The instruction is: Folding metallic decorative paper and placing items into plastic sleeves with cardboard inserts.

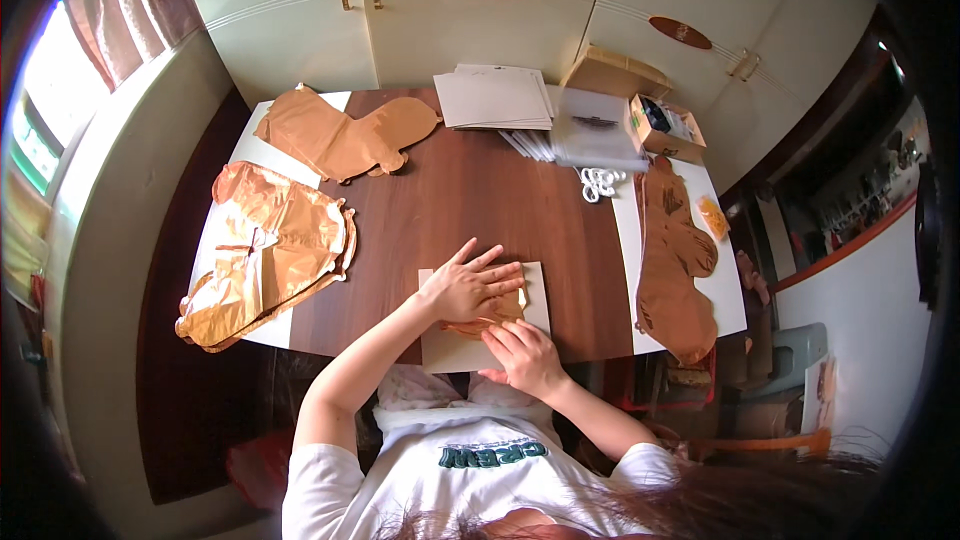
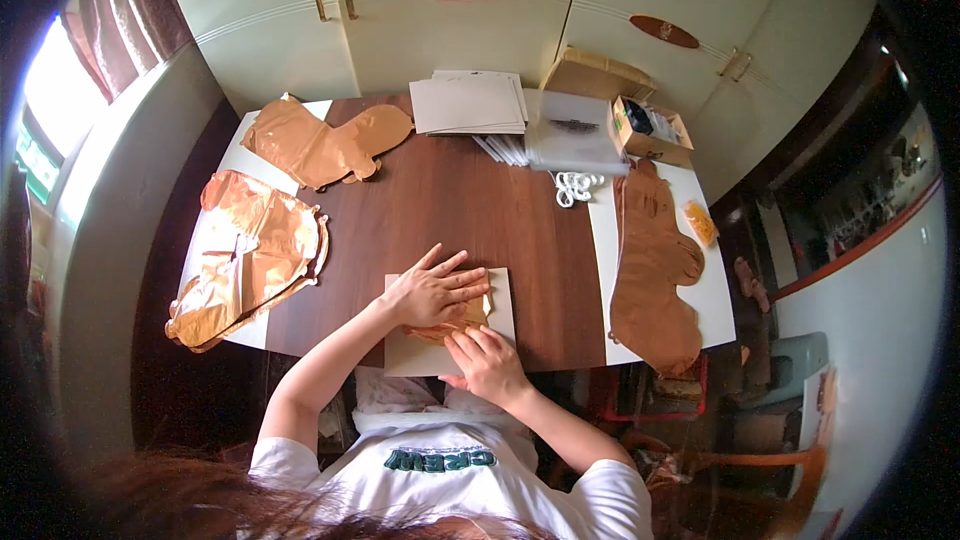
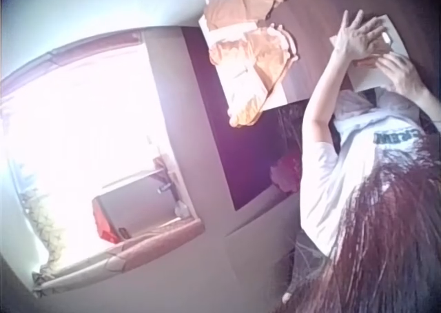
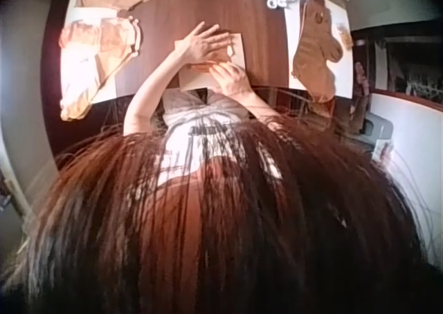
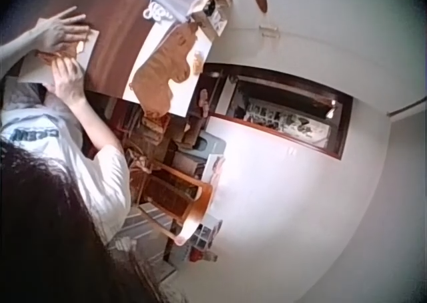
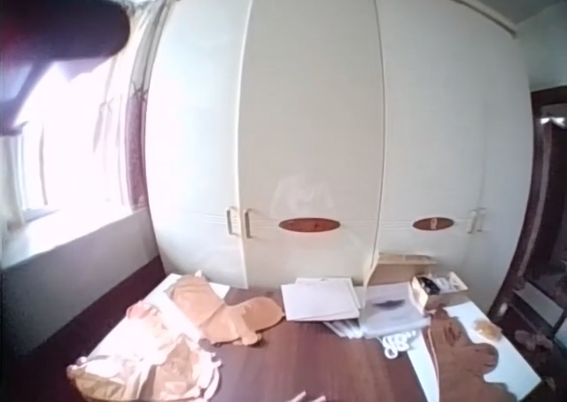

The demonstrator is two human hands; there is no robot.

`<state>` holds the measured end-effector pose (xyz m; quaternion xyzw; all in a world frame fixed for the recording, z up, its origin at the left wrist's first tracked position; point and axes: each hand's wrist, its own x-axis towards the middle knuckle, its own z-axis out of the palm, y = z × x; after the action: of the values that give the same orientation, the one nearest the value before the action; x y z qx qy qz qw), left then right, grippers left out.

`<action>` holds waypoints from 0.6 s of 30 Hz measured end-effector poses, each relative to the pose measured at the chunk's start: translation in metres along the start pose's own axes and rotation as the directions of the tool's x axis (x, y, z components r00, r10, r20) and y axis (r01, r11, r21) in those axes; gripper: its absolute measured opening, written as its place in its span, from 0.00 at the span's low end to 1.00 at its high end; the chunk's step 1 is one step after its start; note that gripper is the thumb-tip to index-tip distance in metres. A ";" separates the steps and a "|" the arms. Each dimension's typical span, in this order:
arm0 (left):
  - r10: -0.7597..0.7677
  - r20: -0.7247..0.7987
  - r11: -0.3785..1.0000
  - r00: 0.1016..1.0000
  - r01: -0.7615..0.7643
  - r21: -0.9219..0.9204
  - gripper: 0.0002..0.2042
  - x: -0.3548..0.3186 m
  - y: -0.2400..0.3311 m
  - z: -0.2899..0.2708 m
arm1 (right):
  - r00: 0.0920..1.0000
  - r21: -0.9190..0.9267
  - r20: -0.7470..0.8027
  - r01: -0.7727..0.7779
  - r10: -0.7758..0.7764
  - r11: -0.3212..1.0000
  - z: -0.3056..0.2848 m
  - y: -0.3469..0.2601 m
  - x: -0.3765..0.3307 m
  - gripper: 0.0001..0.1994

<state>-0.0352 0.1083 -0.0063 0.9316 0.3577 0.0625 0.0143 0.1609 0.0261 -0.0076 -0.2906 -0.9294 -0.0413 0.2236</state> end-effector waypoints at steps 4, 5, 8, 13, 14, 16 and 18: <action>0.036 0.006 0.999 0.999 -0.036 -0.033 0.25 -0.003 0.006 0.000 | 1.000 -0.007 -0.003 -0.023 0.023 1.000 0.001 -0.001 0.004 0.28; 0.059 0.040 0.998 0.997 -0.059 0.003 0.26 -0.004 0.007 -0.001 | 1.000 -0.005 -0.014 -0.029 0.029 1.000 0.001 -0.001 0.004 0.27; 0.060 0.028 0.998 0.998 -0.060 0.001 0.26 -0.006 0.009 0.001 | 0.999 -0.017 -0.016 -0.032 0.031 0.999 0.004 -0.001 0.002 0.27; 0.015 0.006 0.999 1.000 -0.015 -0.051 0.24 -0.006 0.013 -0.002 | 0.998 0.008 0.022 -0.051 0.051 0.999 -0.003 -0.001 0.006 0.27; 0.016 0.000 0.998 1.000 -0.016 -0.058 0.24 -0.006 0.013 -0.003 | 0.998 0.022 0.028 -0.057 0.056 0.998 -0.004 -0.001 0.007 0.26; 0.029 -0.002 0.997 1.000 -0.029 -0.066 0.24 -0.007 0.013 -0.007 | 0.998 0.155 0.012 -0.057 0.056 0.986 -0.002 0.013 0.008 0.26; 0.038 -0.005 0.997 0.999 -0.038 -0.072 0.23 -0.009 0.011 -0.009 | 0.992 0.341 -0.048 -0.095 0.119 0.935 -0.007 0.033 0.018 0.20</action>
<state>-0.0357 0.0939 0.0020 0.9371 0.3373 0.0770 0.0460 0.1691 0.0608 0.0050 -0.2964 -0.8974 0.1211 0.3036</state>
